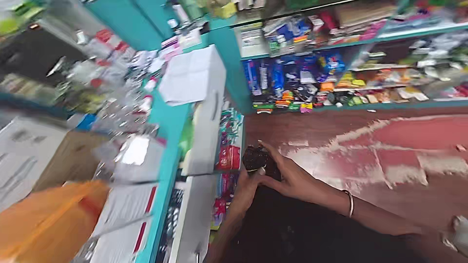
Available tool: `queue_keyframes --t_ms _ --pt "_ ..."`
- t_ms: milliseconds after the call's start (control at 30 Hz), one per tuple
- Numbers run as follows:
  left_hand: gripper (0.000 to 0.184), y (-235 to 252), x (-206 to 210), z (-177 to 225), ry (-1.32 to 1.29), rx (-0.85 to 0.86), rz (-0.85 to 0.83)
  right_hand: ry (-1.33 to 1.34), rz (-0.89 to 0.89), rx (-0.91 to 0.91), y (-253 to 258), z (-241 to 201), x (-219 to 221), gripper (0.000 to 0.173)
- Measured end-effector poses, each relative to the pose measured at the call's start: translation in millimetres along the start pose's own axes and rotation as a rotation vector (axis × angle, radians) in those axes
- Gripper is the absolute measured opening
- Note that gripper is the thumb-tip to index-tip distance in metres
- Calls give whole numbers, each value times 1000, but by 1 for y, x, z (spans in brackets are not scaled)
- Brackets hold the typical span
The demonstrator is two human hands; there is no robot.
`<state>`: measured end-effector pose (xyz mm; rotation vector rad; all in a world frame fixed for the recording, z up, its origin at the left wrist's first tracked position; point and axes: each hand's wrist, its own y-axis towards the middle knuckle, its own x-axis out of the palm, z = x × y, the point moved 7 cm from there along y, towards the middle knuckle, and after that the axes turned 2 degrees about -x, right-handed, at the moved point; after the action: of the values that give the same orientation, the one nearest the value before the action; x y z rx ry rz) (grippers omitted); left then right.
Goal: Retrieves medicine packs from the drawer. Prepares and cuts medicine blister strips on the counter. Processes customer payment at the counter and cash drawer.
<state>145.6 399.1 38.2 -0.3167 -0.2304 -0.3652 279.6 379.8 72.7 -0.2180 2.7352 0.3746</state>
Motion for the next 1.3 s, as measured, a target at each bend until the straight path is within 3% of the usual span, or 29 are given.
queue_keyframes --t_ms 67,167,233,300,367,433,600,733,867,1033,1167,1300 --pt "52 41 52 -3 -210 -182 -86 -2 -17 113 -15 15 -56 101" --pt "41 103 135 -18 -443 -340 -317 -94 244 180 -47 40 -156 78" --pt "34 141 200 -29 -435 -432 -484 -231 522 135 -71 55 -228 51" --pt "41 176 266 -44 -411 -504 -658 -350 686 37 -91 67 -290 35" --pt "38 209 333 -59 -323 -570 -712 -516 730 -5 -105 77 -341 31" --pt "31 231 405 -76 -201 -662 -739 -730 764 63 -126 91 -383 34" --pt "31 242 603 -123 144 -863 -957 -946 1050 427 -228 132 -489 38" --pt "31 233 740 -192 370 -988 -1214 -843 1288 642 -335 169 -557 40" --pt "29 221 882 -261 486 -975 -1339 -615 1439 666 -441 210 -651 37" --pt "22 193 1050 -300 417 -991 -1385 -461 1412 614 -558 219 -809 24" --pt "20 194 1166 -309 269 -968 -1369 -445 1233 550 -607 221 -932 22" --pt "24 226 1275 -332 279 -870 -1257 -468 1161 505 -647 255 -1046 19"
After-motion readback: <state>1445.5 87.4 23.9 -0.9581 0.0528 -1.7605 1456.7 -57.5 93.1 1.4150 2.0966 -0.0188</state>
